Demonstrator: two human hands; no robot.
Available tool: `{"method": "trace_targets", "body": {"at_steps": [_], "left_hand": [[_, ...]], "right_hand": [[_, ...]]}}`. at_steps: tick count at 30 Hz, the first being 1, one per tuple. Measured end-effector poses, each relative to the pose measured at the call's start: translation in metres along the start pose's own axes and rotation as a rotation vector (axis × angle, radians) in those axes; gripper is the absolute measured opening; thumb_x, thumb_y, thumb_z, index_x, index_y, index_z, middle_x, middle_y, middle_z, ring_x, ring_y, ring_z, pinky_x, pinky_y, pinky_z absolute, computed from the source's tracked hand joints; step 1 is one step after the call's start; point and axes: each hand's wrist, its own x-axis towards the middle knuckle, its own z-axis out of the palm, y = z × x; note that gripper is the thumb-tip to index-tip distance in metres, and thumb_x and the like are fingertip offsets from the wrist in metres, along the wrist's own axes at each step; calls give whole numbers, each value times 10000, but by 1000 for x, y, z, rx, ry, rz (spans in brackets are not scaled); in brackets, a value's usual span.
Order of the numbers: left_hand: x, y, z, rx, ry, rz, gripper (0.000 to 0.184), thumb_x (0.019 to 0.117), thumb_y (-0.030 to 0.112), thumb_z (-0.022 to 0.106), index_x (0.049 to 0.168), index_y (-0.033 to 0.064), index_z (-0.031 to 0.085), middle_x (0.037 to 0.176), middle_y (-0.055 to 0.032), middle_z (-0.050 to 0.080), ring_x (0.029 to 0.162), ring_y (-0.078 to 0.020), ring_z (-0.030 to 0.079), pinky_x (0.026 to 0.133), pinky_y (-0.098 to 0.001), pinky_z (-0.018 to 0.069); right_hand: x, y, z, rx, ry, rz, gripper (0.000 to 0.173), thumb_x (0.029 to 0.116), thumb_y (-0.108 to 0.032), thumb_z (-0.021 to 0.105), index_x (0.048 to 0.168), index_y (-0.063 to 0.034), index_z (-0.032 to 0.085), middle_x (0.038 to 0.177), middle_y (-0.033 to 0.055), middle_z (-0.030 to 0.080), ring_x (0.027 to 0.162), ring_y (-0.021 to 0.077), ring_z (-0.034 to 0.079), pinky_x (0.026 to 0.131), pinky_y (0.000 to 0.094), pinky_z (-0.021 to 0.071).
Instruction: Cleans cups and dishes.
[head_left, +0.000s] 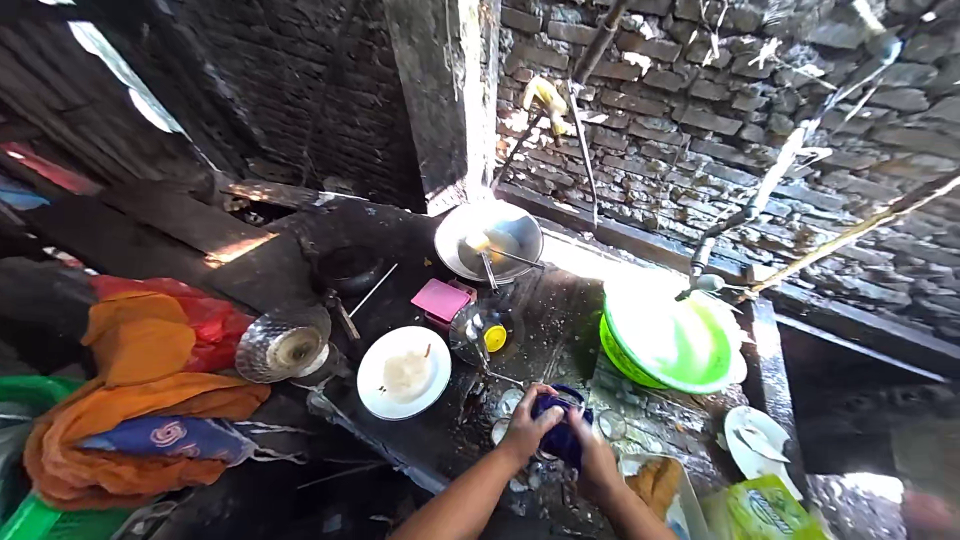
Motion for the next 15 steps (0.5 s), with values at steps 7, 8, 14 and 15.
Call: {"method": "trace_targets", "body": {"at_steps": [7, 8, 14, 15], "left_hand": [[1, 9, -10, -541, -34, -336, 711, 1073, 525, 24, 1321, 96, 533, 1057, -77, 713, 956, -182, 691, 832, -397, 585], [2, 8, -18, -605, -145, -431, 736, 1056, 542, 9, 1246, 130, 589, 998, -55, 729, 906, -171, 702, 795, -384, 595], [-19, 5, -75, -492, -597, -332, 399, 737, 601, 812, 986, 291, 769, 863, 127, 741, 772, 39, 672, 735, -160, 549], [-14, 4, -83, -501, -763, -306, 445, 746, 567, 824, 1097, 302, 756, 936, 139, 743, 824, 49, 669, 775, -151, 542]], "right_hand": [[4, -27, -8, -538, -172, -235, 373, 996, -287, 559, 956, 52, 710, 851, 131, 717, 832, 207, 704, 807, 425, 579], [4, -24, -13, -757, -274, -513, 358, 986, -292, 619, 896, 38, 726, 827, 143, 730, 820, 249, 728, 789, 458, 598], [0, -33, -4, -893, -530, -1211, 438, 1009, -404, 616, 743, -60, 669, 748, 105, 668, 748, 271, 677, 709, 405, 579], [3, -31, -3, -790, -501, -1165, 493, 1016, -435, 584, 739, -38, 677, 764, 125, 682, 772, 276, 691, 728, 413, 586]]}}
